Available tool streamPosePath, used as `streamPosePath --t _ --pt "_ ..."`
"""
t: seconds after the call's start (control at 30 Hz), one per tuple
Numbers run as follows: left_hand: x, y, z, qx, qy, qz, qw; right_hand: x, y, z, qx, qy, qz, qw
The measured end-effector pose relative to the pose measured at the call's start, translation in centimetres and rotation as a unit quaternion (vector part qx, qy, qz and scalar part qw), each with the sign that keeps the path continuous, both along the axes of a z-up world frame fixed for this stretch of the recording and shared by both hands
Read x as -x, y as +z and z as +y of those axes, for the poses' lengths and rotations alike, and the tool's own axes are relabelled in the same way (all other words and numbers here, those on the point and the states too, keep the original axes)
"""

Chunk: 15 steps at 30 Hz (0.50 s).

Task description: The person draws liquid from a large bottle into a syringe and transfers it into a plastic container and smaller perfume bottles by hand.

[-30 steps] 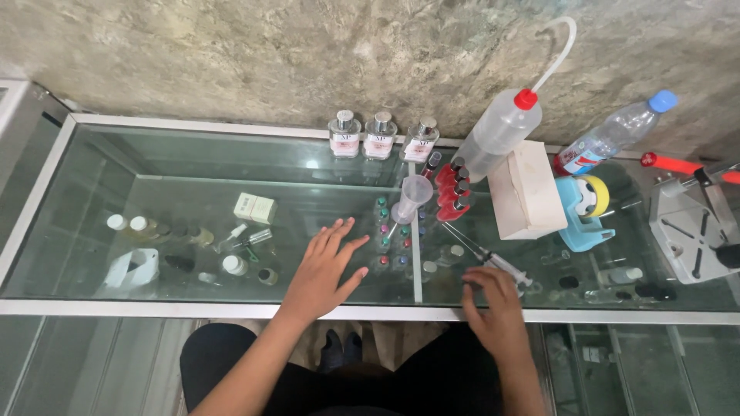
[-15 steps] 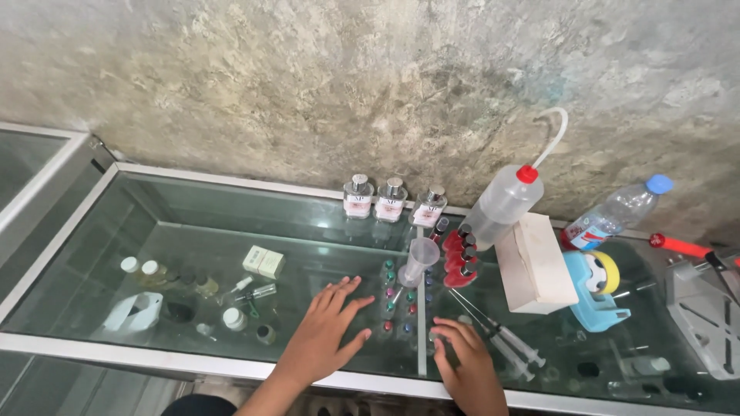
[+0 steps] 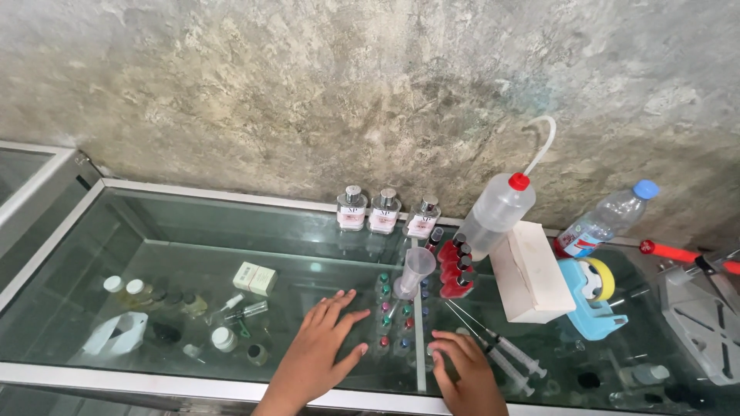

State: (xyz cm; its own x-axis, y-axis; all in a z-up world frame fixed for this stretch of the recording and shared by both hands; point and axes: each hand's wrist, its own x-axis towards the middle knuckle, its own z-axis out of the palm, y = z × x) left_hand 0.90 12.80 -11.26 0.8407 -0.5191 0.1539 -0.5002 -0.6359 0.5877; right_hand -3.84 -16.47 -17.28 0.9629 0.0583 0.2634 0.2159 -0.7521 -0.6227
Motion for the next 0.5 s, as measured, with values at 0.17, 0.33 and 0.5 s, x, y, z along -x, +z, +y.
streamPosePath --t 0.17,0.33,0.5 --pt "0.0 0.1 0.0 -0.001 0.001 0.025 1.000 -0.5 -0.6 -0.6 0.032 0.013 0.064 0.997" --pt "0.0 0.2 0.1 -0.005 -0.002 0.029 1.000 -0.7 -0.1 -0.6 0.017 0.068 0.027 0.997" --pt "0.0 0.2 0.1 -0.008 -0.003 0.035 0.999 -0.5 1.0 0.0 0.017 0.071 0.048 0.996"
